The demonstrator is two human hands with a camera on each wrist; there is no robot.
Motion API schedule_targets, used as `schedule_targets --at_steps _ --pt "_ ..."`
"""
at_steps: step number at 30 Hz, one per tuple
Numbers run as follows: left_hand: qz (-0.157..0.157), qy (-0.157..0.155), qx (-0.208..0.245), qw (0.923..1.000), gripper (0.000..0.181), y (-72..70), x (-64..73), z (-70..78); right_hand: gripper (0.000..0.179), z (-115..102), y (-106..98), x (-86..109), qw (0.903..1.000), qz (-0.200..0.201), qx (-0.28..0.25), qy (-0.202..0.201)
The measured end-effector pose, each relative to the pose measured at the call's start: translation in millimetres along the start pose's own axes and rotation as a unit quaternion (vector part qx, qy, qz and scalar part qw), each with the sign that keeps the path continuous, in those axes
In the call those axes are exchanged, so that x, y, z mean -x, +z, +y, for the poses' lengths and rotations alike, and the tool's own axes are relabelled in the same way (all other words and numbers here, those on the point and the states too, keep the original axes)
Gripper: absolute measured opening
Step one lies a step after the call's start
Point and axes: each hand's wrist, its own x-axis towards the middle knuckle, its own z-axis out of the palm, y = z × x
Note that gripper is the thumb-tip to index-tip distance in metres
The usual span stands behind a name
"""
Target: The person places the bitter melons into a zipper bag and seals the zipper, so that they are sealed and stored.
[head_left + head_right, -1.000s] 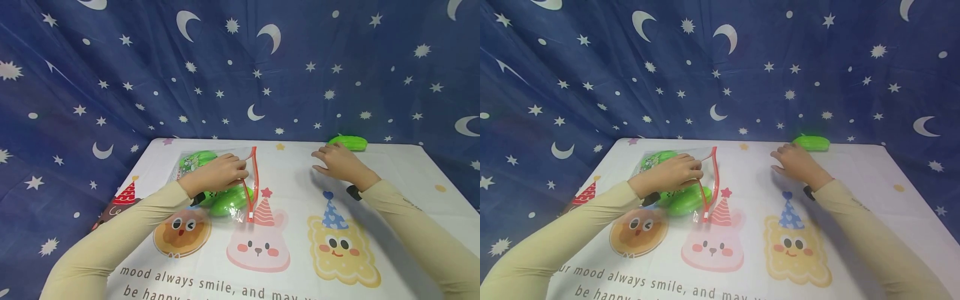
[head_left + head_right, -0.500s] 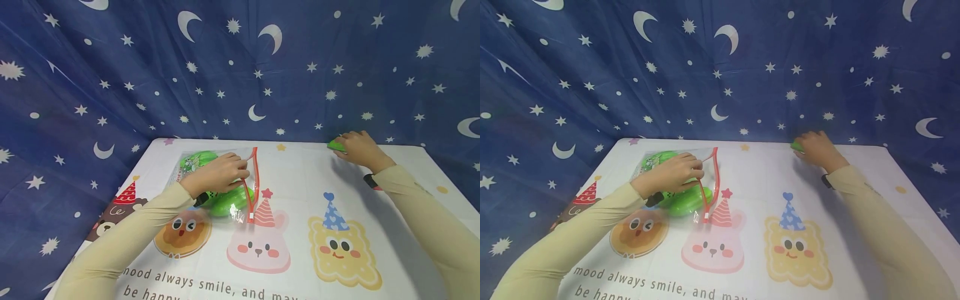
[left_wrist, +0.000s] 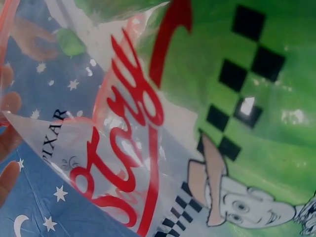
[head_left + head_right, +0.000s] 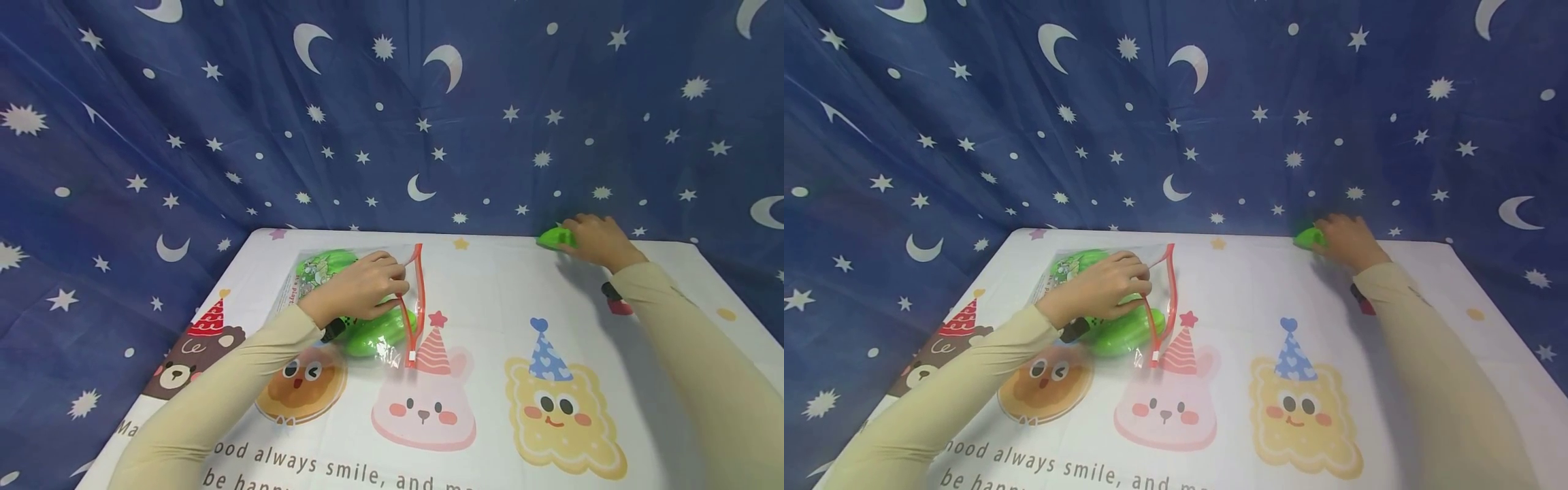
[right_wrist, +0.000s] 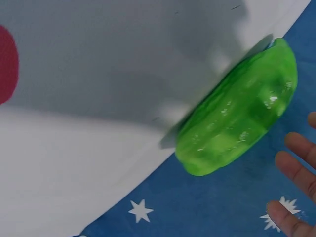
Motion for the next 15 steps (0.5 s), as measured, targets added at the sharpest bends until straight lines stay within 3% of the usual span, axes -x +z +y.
schedule_targets --at_steps 15 --pt "0.011 0.009 -0.009 0.9999 0.008 5.3 1.6 -2.2 0.062 8.9 13.7 -7.8 0.9985 -0.035 -0.018 0.037"
